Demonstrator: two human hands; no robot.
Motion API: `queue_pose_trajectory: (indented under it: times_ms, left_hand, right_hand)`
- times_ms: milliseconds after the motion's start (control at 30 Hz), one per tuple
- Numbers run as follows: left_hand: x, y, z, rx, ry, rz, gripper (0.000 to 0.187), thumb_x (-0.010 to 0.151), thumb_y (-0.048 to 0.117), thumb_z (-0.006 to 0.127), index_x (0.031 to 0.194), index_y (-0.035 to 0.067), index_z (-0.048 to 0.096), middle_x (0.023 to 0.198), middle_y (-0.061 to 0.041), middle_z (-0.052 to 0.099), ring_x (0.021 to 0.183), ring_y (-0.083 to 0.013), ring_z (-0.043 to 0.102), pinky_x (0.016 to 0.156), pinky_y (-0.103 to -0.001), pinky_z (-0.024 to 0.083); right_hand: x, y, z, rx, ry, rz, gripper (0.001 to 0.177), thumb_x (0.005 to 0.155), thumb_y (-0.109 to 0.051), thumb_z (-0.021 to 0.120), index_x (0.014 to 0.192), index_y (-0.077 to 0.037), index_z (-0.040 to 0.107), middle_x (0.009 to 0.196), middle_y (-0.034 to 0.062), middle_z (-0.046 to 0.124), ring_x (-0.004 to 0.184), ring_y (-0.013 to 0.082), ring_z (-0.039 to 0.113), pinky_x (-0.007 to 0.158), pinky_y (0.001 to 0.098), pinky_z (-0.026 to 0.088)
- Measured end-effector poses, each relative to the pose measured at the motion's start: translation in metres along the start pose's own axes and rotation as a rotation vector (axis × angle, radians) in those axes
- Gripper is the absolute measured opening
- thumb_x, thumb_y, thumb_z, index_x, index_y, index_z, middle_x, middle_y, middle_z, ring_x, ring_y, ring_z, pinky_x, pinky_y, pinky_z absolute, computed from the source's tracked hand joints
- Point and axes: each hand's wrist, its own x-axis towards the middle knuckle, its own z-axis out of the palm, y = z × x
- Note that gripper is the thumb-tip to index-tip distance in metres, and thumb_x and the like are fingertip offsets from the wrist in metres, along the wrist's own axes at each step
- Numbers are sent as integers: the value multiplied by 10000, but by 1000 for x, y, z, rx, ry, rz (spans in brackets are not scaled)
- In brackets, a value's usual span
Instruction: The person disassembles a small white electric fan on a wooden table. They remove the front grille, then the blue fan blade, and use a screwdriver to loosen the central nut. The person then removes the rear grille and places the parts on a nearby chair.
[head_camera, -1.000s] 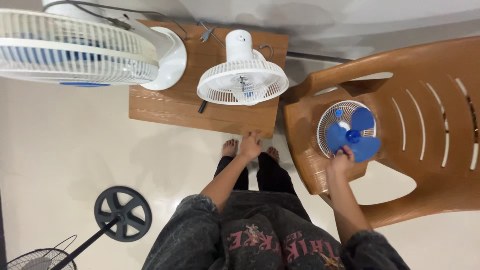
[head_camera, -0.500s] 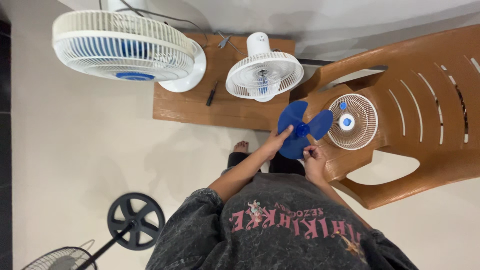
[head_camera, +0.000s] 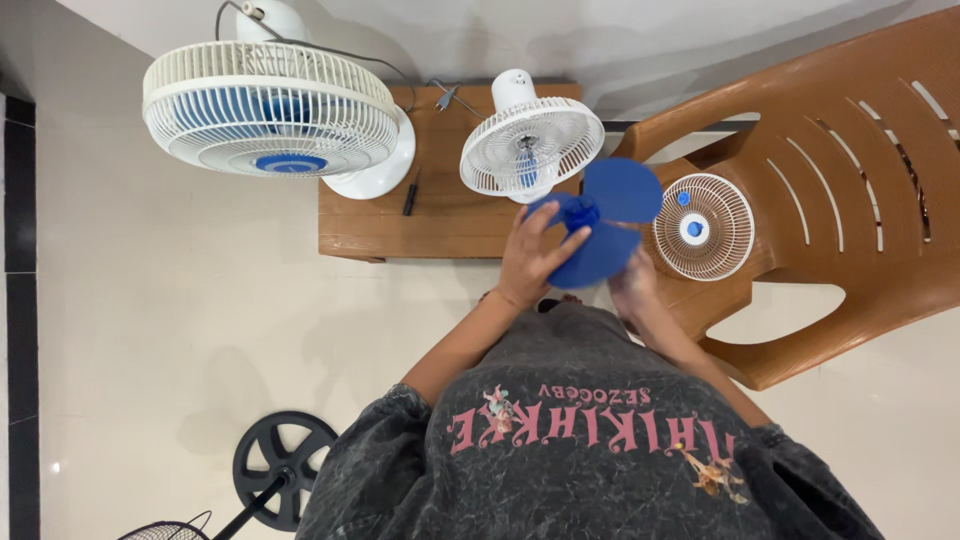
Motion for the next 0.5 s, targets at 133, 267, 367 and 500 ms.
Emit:
queue_pose_trajectory:
  times_ms: [133,267,367,500]
  left_hand:
    - [4,3,-6,80,19,131,453,1007,196,602,1426,369,615,1475,-126,423,1377,-309,487,1234,-573,366]
    - [-9,-5,-7,116,-33,124,460,1014,190,581,1433,378,614,1464,-111,456,1367,-298,501,1241,-558,355]
    - [-17,-14,-9,148,-66,143,477,1015,188,568,1444,397,594,1450,-103,471,1365,-278,500,1240,-552,344]
    - [-26,-26,-13,221,-100,190,513,1020,185,551,1471,429,566,1454,-100,475,1357,-262,496,1232,-531,334]
  right_hand:
    - [-2,-13,8,246,-247,231,440,1099,-331,444,1444,-65,507,1347,176,597,1217,316,615,1008,452,541]
    - [10,2,9,291,-405,257,482,1094,-330,442,1479,-41,460,1408,196,577,1282,323,612,1045,493,542]
    - [24,24,-9,369,-378,378,509,1023,-322,462,1417,-1,495,1345,217,630,1184,320,664,976,457,564]
    - [24,49,-35,238,-351,193,320,1232,-125,541,1404,145,530,1298,233,640,1107,315,660,936,421,560]
